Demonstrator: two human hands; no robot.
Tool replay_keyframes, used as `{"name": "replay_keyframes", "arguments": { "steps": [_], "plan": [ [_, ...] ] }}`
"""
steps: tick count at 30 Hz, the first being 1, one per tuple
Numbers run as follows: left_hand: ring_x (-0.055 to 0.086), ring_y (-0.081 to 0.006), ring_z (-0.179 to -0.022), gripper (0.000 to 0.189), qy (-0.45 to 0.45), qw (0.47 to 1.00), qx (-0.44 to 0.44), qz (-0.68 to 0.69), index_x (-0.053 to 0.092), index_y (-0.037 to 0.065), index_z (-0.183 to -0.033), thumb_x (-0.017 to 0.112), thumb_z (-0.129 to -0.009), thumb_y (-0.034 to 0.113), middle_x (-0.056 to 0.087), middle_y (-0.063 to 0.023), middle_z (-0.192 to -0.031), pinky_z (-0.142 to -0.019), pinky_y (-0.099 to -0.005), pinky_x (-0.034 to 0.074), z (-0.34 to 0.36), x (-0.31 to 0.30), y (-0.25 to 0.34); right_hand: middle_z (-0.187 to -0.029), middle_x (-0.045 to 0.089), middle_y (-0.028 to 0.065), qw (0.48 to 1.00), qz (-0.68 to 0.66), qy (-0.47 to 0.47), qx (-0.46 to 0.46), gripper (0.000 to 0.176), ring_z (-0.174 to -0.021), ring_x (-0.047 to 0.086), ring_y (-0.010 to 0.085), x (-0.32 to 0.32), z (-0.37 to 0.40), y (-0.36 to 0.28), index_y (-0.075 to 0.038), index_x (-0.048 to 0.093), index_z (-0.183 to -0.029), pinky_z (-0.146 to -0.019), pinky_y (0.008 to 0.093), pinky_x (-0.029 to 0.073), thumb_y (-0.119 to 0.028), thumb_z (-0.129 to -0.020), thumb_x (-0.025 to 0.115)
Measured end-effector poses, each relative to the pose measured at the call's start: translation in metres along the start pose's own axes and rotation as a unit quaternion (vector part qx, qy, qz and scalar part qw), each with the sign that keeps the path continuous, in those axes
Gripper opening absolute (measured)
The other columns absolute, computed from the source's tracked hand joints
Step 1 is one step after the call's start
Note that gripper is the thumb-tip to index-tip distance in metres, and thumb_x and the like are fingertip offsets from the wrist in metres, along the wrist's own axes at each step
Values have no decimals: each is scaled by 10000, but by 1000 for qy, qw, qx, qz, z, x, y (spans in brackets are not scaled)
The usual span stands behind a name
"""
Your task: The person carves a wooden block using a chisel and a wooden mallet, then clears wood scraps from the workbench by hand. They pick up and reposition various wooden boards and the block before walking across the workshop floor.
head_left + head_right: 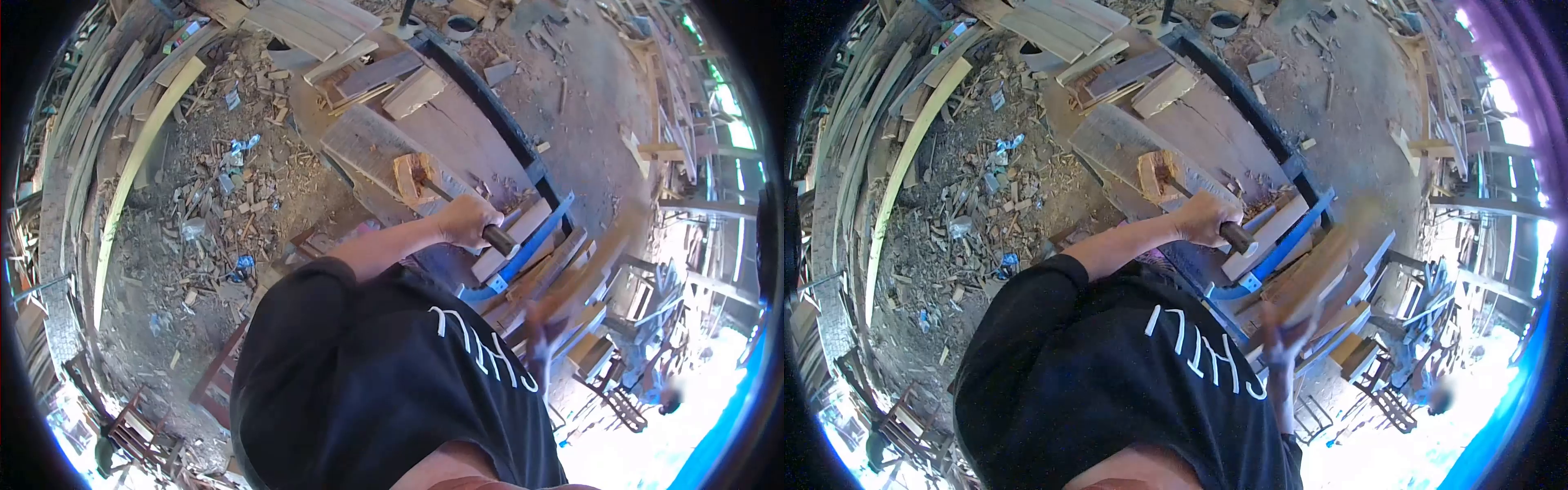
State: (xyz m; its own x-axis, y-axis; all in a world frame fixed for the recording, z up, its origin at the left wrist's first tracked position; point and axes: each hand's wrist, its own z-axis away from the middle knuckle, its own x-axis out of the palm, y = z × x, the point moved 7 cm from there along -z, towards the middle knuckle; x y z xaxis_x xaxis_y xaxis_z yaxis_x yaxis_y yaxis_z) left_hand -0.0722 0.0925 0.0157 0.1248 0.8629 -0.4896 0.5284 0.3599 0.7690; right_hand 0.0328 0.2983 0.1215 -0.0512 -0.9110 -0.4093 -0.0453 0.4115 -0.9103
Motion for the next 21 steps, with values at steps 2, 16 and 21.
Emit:
{"name": "replay_keyframes", "arguments": {
  "steps": [2,16,21],
  "plan": [
    [628,-311,-661,176,10,999,30,9,570,132,-730,695,-668,240,600,-65,-693,-566,-417,471,3,5,1,-884,580,40,974,-164,14,-157,470,-737,545,129,-8,-6,-37,-26,525,-1136,-646,270,467,-113,-747,774],
    [629,-323,-701,156,20,1000,20,-3,571,116,-752,671,-642,165,600,-84,-710,-590,-448,470,-12,-27,28,-917,553,52,992,-7,7,126,469,-776,544,149,-5,-2,30,-26,489,-1143,-691,310,480,-192,-781,737],
    [624,-306,-698,204,76,997,19,28,580,104,-756,725,-618,145,592,-83,-692,-596,-429,468,-15,-47,29,-824,551,52,990,45,-75,114,450,-739,544,140,5,1,42,-32,497,-1081,-655,317,466,-261,-781,743]
  ]
}}
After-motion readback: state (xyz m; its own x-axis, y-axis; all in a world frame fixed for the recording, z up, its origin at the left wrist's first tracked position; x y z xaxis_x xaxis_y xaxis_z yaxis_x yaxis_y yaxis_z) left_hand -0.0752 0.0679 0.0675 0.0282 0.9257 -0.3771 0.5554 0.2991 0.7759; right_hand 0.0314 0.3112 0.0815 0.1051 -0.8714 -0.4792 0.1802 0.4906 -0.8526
